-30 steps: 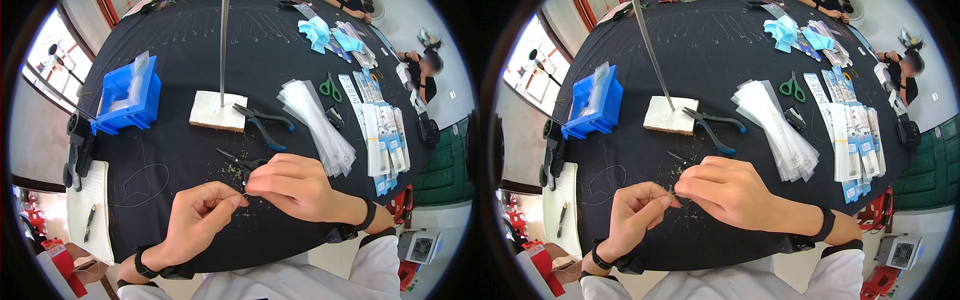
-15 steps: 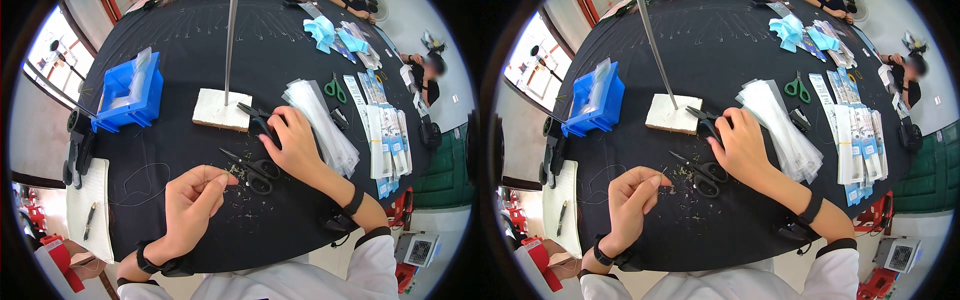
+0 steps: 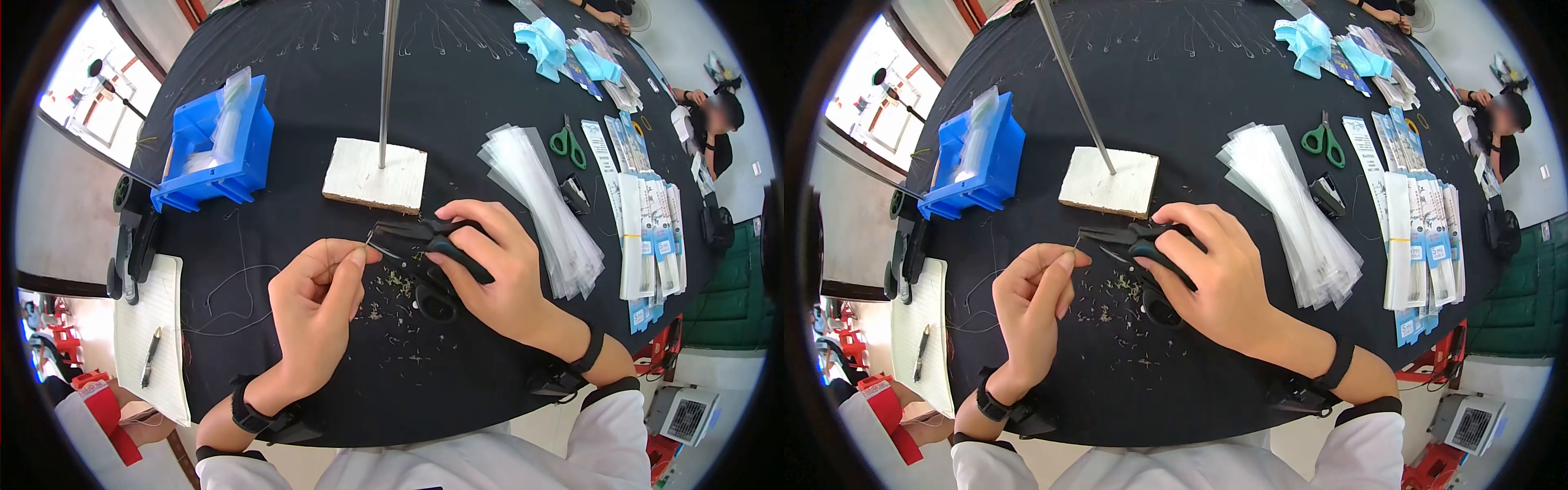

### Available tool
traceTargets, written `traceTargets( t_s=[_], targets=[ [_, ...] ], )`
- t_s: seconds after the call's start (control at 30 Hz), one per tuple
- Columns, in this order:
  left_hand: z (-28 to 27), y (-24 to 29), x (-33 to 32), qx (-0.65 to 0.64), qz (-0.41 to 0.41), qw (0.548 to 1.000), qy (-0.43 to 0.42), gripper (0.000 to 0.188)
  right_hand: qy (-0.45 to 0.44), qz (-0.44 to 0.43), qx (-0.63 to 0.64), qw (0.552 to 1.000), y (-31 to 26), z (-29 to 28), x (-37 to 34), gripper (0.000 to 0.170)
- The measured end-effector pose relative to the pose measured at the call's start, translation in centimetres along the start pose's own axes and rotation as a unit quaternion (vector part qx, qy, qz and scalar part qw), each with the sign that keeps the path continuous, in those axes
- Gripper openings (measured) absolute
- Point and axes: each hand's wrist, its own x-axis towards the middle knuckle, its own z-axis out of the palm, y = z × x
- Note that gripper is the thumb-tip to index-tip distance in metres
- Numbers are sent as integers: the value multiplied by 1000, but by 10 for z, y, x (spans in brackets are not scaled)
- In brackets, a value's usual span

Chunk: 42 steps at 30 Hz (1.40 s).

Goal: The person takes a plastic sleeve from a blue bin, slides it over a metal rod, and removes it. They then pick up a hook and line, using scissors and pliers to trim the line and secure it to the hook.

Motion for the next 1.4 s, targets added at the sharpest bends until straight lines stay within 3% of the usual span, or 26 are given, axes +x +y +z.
traceTargets(
  t_s=[0.3,1.4],
  targets=[
    [2,-4,-1,26,7,1000,14,14,3,-40,-64,997,2,1,-2,20],
    [2,-13,-1,88,48,995,14,10,-11,-52,-36,998,9,-1,-4,26]
  ],
)
